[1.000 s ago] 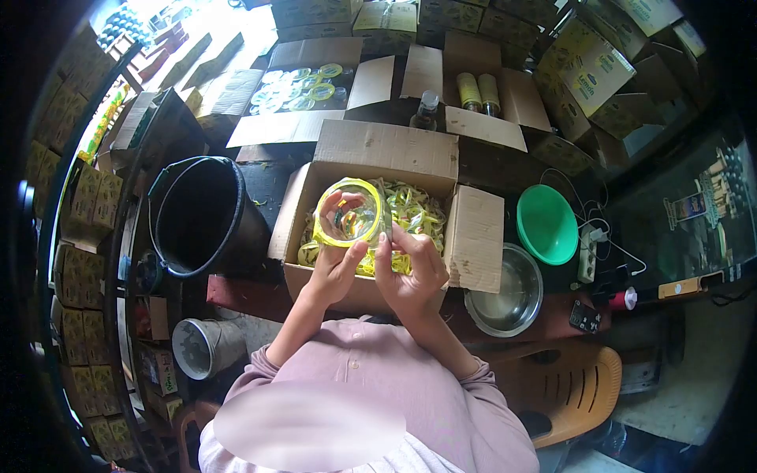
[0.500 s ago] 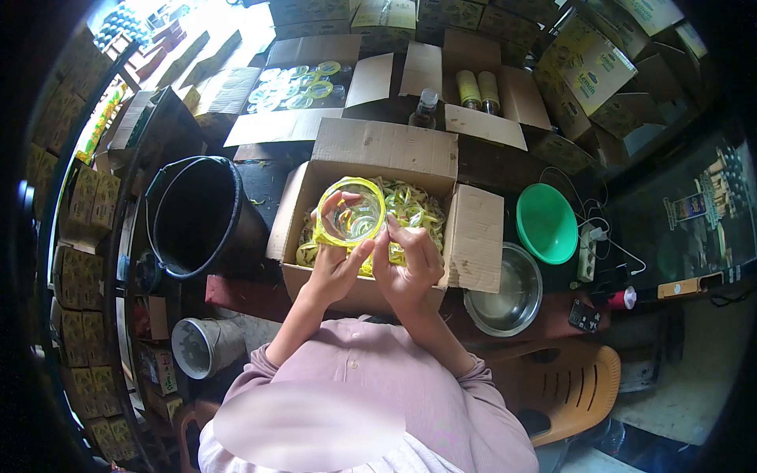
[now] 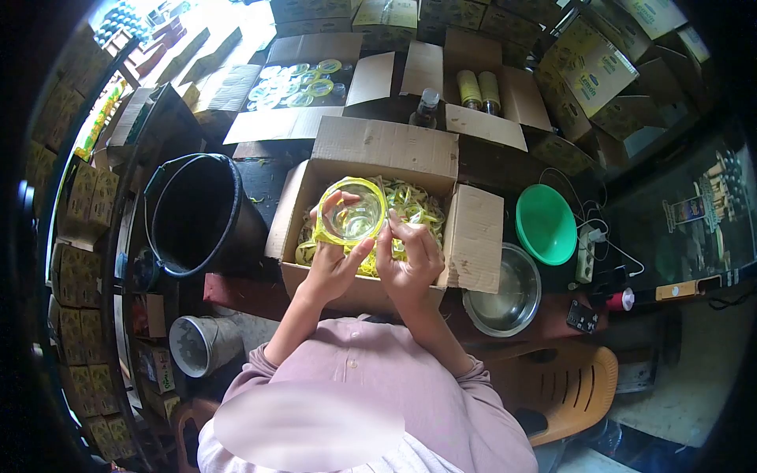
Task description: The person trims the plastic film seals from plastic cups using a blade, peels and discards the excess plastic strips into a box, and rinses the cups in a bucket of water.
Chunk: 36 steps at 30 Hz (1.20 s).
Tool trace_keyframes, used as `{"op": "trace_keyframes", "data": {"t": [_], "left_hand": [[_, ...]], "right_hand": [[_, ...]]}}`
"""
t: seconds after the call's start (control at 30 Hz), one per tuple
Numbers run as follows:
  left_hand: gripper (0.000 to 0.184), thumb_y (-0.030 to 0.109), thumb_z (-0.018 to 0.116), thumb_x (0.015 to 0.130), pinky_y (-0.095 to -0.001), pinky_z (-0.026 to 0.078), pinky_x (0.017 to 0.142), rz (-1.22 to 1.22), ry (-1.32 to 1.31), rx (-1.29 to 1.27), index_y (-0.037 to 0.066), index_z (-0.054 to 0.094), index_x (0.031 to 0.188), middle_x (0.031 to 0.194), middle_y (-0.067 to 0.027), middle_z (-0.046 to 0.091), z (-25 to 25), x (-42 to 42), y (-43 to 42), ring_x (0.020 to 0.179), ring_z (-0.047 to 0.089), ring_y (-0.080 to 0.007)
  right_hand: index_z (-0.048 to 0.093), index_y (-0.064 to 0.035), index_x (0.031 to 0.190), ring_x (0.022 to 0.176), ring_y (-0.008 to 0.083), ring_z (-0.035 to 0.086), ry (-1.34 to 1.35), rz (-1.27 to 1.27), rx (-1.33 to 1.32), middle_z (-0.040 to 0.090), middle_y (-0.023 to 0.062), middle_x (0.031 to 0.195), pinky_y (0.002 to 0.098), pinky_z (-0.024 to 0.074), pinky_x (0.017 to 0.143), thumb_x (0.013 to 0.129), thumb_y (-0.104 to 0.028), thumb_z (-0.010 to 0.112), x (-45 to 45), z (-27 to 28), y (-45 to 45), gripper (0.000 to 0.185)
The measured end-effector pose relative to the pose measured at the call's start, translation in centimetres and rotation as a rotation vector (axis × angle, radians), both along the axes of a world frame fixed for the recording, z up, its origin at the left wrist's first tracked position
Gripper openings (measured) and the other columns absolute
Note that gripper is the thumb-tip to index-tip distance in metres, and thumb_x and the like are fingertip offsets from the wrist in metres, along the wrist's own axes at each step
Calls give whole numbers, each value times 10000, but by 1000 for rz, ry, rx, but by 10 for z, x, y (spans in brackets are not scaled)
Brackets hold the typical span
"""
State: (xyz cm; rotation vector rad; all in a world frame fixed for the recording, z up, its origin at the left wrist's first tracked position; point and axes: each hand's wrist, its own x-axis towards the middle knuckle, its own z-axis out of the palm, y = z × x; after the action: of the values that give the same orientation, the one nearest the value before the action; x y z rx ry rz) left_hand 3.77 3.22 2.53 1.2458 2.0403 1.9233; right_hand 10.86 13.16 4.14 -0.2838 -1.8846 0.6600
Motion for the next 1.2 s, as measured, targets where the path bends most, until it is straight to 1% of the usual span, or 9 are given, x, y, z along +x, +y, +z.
{"op": "trace_keyframes", "data": {"t": [0.13, 0.23, 0.4, 0.57, 0.73, 0.83, 1.03, 1.13, 1.2], "left_hand": [[393, 234, 616, 792, -399, 212, 1006, -41, 200, -133, 59, 512, 1128, 1248, -155, 294, 12, 0, -6, 1203, 231, -291], [353, 234, 614, 790, -399, 209, 1008, -76, 60, -35, 68, 545, 1094, 1244, -155, 310, 9, 1, -5, 1210, 223, -292], [340, 232, 608, 794, -399, 196, 1011, -89, -53, -13, 68, 548, 1086, 1243, -141, 306, 10, -1, -6, 1217, 211, -293], [346, 248, 612, 791, -401, 188, 1014, -138, 77, -136, 72, 546, 1081, 1239, -128, 303, 12, -5, -11, 1205, 230, -292], [347, 251, 616, 781, -399, 190, 1014, -160, 40, -134, 81, 551, 1077, 1246, -128, 298, 18, -5, -13, 1195, 245, -293], [386, 247, 618, 778, -387, 202, 1009, -179, 104, -165, 62, 524, 1104, 1235, -131, 312, 14, -6, -14, 1197, 244, -288], [494, 267, 622, 770, -390, 208, 1006, -208, -171, -18, 26, 452, 1167, 1235, -146, 332, 13, -5, -12, 1182, 279, -294], [529, 262, 620, 768, -389, 209, 1008, -233, 99, -159, 19, 418, 1192, 1238, -150, 326, 14, -10, -16, 1174, 294, -295], [555, 251, 615, 769, -385, 210, 1008, -269, 12, -135, 11, 382, 1211, 1233, -147, 329, 12, -9, -16, 1175, 295, -292]], "right_hand": [[618, -14, 858, 608, 171, 598, -8, 8, 7, 621, 86, 751, 262, 481, 548, 660, 31, 655, 0, 7, 5, 207], [619, -16, 864, 592, 158, 591, -1, 49, -18, 618, 85, 734, 252, 473, 530, 664, 27, 656, 0, 8, 9, 208], [625, -29, 876, 558, 140, 569, -30, 47, -28, 610, 76, 705, 245, 460, 507, 667, 28, 658, 7, 6, 5, 219], [628, -34, 872, 559, 147, 569, -14, 48, -13, 609, 72, 708, 245, 463, 517, 670, 31, 654, 7, 10, 9, 214], [631, -34, 876, 570, 166, 579, -9, 5, 60, 609, 75, 702, 249, 471, 533, 661, 48, 651, 3, 12, 10, 231], [632, -37, 882, 573, 162, 581, -29, 54, 48, 607, 73, 696, 248, 473, 536, 652, 58, 650, 3, 16, 15, 249], [634, -39, 889, 559, 136, 571, -37, 94, -27, 592, 66, 665, 237, 462, 520, 644, 62, 650, 7, 11, 12, 266], [634, -41, 882, 550, 131, 565, -33, 85, -35, 582, 64, 646, 234, 456, 510, 651, 57, 650, 6, 11, 14, 251], [636, -43, 877, 548, 132, 564, -33, 102, -45, 578, 63, 639, 234, 456, 508, 656, 54, 651, 6, 13, 17, 243]]}}
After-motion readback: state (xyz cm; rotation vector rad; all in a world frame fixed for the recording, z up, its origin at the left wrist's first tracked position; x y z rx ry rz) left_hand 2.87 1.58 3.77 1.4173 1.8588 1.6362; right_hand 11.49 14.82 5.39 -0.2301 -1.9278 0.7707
